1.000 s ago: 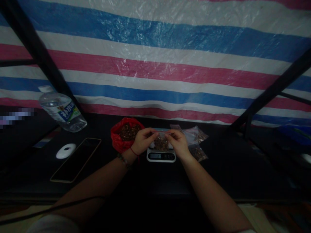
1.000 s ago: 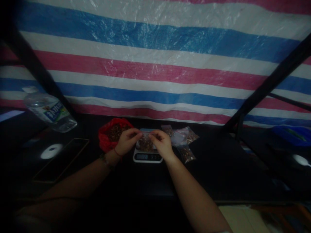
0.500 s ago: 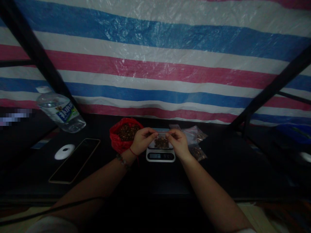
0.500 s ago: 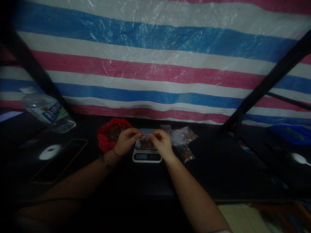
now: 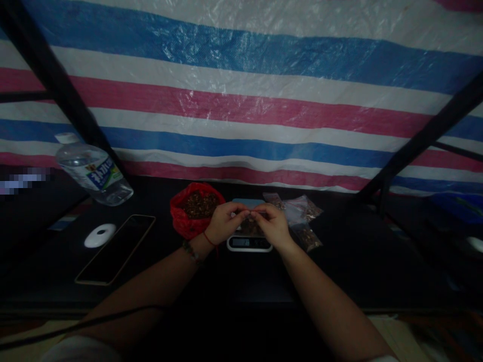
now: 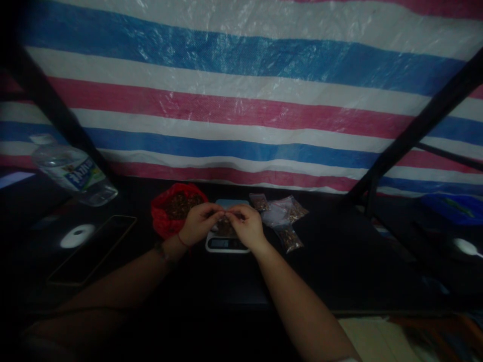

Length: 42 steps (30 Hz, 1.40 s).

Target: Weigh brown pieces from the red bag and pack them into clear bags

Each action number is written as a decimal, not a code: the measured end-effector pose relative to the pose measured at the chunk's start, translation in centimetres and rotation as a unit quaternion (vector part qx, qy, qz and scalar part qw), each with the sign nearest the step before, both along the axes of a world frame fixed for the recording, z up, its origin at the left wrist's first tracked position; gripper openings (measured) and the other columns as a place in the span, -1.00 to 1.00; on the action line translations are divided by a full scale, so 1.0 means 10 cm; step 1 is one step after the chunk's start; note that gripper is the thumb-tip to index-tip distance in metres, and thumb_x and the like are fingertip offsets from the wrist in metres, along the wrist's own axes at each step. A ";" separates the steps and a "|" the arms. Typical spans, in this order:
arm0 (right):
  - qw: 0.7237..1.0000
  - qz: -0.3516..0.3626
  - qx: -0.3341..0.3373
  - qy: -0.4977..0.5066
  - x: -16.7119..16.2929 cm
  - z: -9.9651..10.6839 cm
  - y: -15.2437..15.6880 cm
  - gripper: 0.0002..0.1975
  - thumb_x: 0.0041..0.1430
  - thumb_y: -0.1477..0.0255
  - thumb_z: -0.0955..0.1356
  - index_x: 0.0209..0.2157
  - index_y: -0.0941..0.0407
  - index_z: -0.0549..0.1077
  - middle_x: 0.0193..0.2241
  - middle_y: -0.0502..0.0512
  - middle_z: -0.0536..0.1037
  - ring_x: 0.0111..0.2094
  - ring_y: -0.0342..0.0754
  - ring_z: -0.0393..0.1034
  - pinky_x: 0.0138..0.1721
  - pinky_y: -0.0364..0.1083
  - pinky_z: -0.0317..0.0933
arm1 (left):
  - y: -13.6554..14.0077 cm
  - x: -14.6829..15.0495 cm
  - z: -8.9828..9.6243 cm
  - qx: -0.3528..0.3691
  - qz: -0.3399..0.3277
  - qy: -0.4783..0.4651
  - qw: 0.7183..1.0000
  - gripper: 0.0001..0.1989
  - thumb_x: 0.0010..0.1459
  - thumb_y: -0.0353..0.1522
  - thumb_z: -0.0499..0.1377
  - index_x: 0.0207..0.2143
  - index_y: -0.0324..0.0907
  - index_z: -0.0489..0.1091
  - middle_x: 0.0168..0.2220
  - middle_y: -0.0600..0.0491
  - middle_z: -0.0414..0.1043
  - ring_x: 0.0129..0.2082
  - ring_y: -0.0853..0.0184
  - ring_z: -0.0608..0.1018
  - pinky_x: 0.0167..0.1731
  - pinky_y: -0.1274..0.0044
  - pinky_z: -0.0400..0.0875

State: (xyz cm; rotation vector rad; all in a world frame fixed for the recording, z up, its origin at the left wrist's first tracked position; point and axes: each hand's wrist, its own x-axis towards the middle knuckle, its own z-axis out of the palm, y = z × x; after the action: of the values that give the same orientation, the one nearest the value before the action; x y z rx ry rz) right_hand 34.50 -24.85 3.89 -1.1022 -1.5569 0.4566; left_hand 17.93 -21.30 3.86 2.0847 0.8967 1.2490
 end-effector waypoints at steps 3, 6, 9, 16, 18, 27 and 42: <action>1.000 -0.002 0.003 0.015 0.01 0.00 0.00 -0.91 0.07 0.38 0.39 -0.46 0.08 0.52 -0.48 0.04 0.55 -0.40 -0.06 0.43 -0.35 -0.08 0.30 | 0.00 0.00 0.00 0.004 -0.003 -0.018 1.000 -0.80 0.11 -0.27 0.19 -0.36 -0.21 0.52 -0.40 0.01 0.56 -0.40 0.33 0.55 -0.35 0.53 0.45; 0.999 0.003 -0.004 0.050 0.02 -0.03 0.02 -0.92 0.03 0.37 0.42 -0.43 0.08 0.53 -0.45 0.04 0.56 -0.39 -0.06 0.44 -0.33 -0.09 0.31 | 0.02 0.00 -0.02 0.008 -0.007 -0.044 0.999 -0.81 0.11 -0.28 0.20 -0.35 -0.21 0.51 -0.40 0.01 0.56 -0.41 0.35 0.55 -0.37 0.54 0.44; 0.996 0.011 -0.021 0.081 0.04 -0.06 0.05 -0.91 0.01 0.37 0.43 -0.41 0.09 0.52 -0.45 0.02 0.55 -0.39 -0.08 0.44 -0.33 -0.10 0.32 | 0.05 -0.01 -0.04 0.012 -0.006 -0.068 0.998 -0.83 0.10 -0.30 0.20 -0.37 -0.21 0.50 -0.42 0.03 0.55 -0.44 0.36 0.54 -0.42 0.57 0.42; 0.998 0.018 0.006 0.052 0.04 -0.07 0.05 -0.94 0.03 0.40 0.41 -0.45 0.09 0.49 -0.47 0.00 0.50 -0.41 -0.11 0.40 -0.37 -0.13 0.29 | 0.05 -0.02 -0.05 0.028 -0.015 -0.081 0.996 -0.87 0.09 -0.33 0.20 -0.39 -0.22 0.48 -0.42 0.02 0.53 -0.42 0.36 0.53 -0.40 0.56 0.42; 0.999 0.021 0.005 0.044 0.03 -0.06 0.04 -0.94 0.03 0.40 0.41 -0.46 0.09 0.49 -0.47 0.01 0.49 -0.40 -0.11 0.39 -0.37 -0.13 0.29 | 0.04 -0.01 -0.05 0.022 -0.019 -0.082 0.996 -0.86 0.09 -0.33 0.20 -0.39 -0.23 0.47 -0.42 0.01 0.53 -0.41 0.36 0.54 -0.39 0.55 0.43; 1.000 0.016 0.007 -0.005 -0.01 0.00 -0.02 -0.93 0.04 0.42 0.38 -0.48 0.10 0.49 -0.50 0.02 0.50 -0.43 -0.11 0.37 -0.40 -0.14 0.24 | 0.01 -0.03 0.01 0.070 -0.037 -0.020 0.997 -0.89 0.08 -0.36 0.19 -0.45 -0.21 0.46 -0.45 0.02 0.53 -0.43 0.36 0.54 -0.38 0.56 0.42; 0.998 0.045 0.034 -0.025 0.10 0.07 -0.01 -0.81 0.20 0.35 0.30 -0.35 0.05 0.57 -0.38 0.05 0.60 -0.31 -0.05 0.47 -0.23 -0.05 0.32 | 0.05 -0.07 0.02 0.082 -0.001 -0.043 0.996 -0.85 0.09 -0.31 0.20 -0.43 -0.20 0.48 -0.46 0.02 0.52 -0.46 0.37 0.52 -0.43 0.57 0.41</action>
State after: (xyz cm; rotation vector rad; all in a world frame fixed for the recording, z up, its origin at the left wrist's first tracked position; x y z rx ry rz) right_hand 35.54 -24.95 4.54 -1.0003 -1.6604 0.4354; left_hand 17.22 -20.76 4.03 2.1363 0.7779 1.4433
